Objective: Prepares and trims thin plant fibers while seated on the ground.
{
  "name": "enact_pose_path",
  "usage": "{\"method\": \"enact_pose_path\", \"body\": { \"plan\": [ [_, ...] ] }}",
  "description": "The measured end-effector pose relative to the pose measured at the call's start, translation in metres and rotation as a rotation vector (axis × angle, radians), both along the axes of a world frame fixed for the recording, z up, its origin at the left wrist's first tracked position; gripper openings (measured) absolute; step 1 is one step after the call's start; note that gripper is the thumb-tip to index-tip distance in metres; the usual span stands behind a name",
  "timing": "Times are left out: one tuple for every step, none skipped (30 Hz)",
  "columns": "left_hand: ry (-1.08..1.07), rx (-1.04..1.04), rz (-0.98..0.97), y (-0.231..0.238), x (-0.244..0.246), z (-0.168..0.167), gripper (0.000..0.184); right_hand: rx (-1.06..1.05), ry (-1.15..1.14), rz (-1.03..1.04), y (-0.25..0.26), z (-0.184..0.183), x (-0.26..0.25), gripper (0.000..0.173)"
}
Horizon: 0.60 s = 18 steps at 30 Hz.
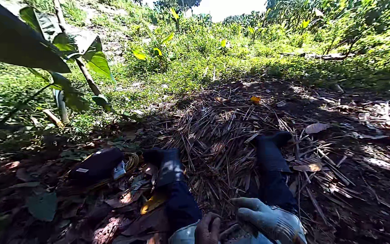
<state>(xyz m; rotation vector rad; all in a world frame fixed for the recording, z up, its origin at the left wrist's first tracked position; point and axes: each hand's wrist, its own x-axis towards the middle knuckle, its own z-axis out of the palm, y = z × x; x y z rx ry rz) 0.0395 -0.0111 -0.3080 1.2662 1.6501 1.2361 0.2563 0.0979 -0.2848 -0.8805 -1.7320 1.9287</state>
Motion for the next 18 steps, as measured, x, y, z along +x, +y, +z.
{"method": "enact_pose_path", "body": {
  "plan": [
    [-0.038, 0.010, 0.000, 0.007, 0.007, 0.007, 0.019, 0.009, -0.003, 0.035, -0.007, 0.002, -0.007, 0.042],
    [-0.065, 0.022, -0.001, 0.011, 0.012, 0.013, 0.018, 0.022, -0.001, 0.057, -0.013, 0.004, -0.012, 0.041],
    [-0.084, 0.029, -0.007, 0.014, 0.015, 0.020, 0.017, 0.039, 0.016, 0.061, -0.017, 0.007, -0.016, 0.039],
    [-0.089, 0.042, -0.013, 0.014, 0.017, 0.024, 0.016, 0.045, 0.028, 0.057, -0.021, 0.010, -0.018, 0.038],
    [-0.082, 0.055, -0.021, 0.014, 0.017, 0.028, 0.015, 0.046, 0.042, 0.046, -0.022, 0.013, -0.019, 0.038],
    [-0.074, 0.060, -0.036, 0.013, 0.017, 0.030, 0.015, 0.035, 0.048, 0.042, -0.021, 0.015, -0.018, 0.038],
    [-0.064, 0.056, -0.055, 0.012, 0.015, 0.031, 0.015, 0.017, 0.053, 0.034, -0.019, 0.017, -0.016, 0.039],
    [-0.048, 0.041, -0.071, 0.009, 0.015, 0.031, 0.015, -0.010, 0.058, 0.024, -0.018, 0.018, -0.014, 0.039],
    [-0.034, 0.028, -0.079, 0.006, 0.014, 0.031, 0.015, -0.034, 0.052, 0.027, -0.017, 0.018, -0.011, 0.038],
    [-0.015, 0.022, -0.077, 0.003, 0.014, 0.030, 0.014, -0.042, 0.035, 0.030, -0.015, 0.017, -0.009, 0.037],
    [0.019, 0.022, -0.072, 0.001, 0.013, 0.030, 0.014, -0.041, 0.023, 0.032, -0.012, 0.017, -0.008, 0.034],
    [0.063, 0.025, -0.069, -0.002, 0.012, 0.029, 0.016, -0.034, 0.013, 0.030, -0.010, 0.019, -0.007, 0.032],
    [0.094, 0.026, -0.068, -0.005, 0.010, 0.029, 0.016, -0.027, 0.005, 0.023, -0.005, 0.022, -0.005, 0.031],
    [0.118, 0.019, -0.072, -0.009, 0.007, 0.029, 0.017, -0.026, 0.009, -0.005, 0.001, 0.023, -0.001, 0.031],
    [0.136, 0.009, -0.073, -0.013, 0.002, 0.028, 0.017, -0.029, 0.039, -0.052, 0.011, 0.019, 0.006, 0.031],
    [0.145, 0.001, -0.073, -0.017, -0.004, 0.026, 0.017, -0.028, 0.098, -0.098, 0.027, 0.006, 0.019, 0.031],
    [0.141, -0.008, -0.069, -0.022, -0.010, 0.023, 0.017, -0.004, 0.159, -0.130, 0.047, -0.013, 0.040, 0.032],
    [0.118, -0.015, -0.058, -0.027, -0.016, 0.020, 0.017, 0.021, 0.212, -0.164, 0.066, -0.025, 0.059, 0.035]
  ]
}}
